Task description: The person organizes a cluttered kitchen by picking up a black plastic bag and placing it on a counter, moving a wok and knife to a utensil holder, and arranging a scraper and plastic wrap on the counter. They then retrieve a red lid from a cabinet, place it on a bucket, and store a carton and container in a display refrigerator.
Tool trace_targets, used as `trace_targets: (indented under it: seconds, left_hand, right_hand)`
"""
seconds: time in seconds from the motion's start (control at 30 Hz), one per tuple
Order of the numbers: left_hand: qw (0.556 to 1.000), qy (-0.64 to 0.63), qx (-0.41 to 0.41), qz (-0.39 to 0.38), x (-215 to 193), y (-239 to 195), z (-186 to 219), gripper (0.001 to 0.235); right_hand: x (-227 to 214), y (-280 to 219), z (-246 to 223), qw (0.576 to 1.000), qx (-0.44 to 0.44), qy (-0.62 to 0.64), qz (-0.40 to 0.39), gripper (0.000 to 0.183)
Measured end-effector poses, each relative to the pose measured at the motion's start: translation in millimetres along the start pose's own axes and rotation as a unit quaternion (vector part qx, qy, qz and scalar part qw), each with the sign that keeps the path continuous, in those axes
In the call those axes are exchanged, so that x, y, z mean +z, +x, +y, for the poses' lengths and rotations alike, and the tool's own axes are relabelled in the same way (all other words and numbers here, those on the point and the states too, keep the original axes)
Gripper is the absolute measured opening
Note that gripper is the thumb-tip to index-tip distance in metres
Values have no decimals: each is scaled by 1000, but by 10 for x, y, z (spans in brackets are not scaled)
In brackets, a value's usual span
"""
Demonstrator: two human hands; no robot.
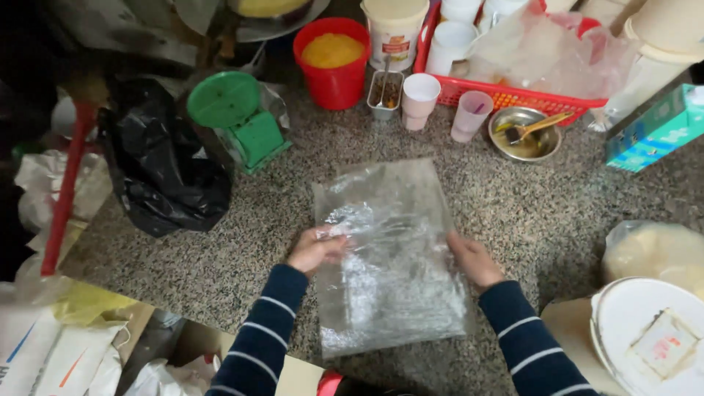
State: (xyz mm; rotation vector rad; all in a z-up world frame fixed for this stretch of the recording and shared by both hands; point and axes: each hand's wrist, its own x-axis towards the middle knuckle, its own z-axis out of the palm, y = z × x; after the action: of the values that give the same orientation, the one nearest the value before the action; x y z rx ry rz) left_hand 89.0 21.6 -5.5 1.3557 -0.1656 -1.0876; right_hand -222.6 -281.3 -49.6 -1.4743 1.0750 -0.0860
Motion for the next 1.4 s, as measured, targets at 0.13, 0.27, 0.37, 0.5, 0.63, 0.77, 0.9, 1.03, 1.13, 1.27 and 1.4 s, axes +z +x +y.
trace_targets:
  seconds: [0.13, 0.27, 0.37, 0.5, 0.63, 0.77, 0.9, 1.03, 1.13, 1.27, 1.4]
  left_hand:
    - [998, 26, -44, 46, -196, 483, -618, 33]
    - [990, 120, -49, 63, -246, 742, -892, 53]
    - [985, 143, -69, 67, -314, 797, -1066, 55]
    - [972, 229, -37, 51, -450, 1012, -1371, 51]
    - [877, 469, -45, 93, 224, 14, -67, 58]
    - [754, 608, 185, 168, 604, 46, -253, 83]
    - [615, 674, 408, 31, 1149, 283, -399, 57]
    - [514, 731, 442, -82, 1297, 737, -536, 70]
    - [539, 737, 388, -126, 1197, 930, -544, 72]
    - [570, 714, 387, -120, 983, 1191, -506, 73]
    - [543, 744, 389, -9, 586, 1639, -137, 65]
  right_hand:
    - [375, -355, 47, 985, 84, 151, -3, 43]
    - [487, -366, 278, 980, 119, 162, -9, 28]
    - [441, -129, 605, 990, 117, 59, 45, 24]
    - [549, -433, 224, 909, 96, -394, 94, 40]
    - [688, -310, 475, 791, -197, -516, 263, 55]
    - [1019, -721, -104, 774, -279, -530, 206, 67]
    - [1235, -715, 80, 781, -280, -526, 187, 83]
    - [1316, -631, 267, 743, -314, -543, 232, 91]
    - [1305, -672, 207, 745, -309, -547, 226, 92]
    - [1273, -649, 287, 747, -322, -536, 226, 90]
    - [1259, -583, 423, 776, -306, -508, 215, 92]
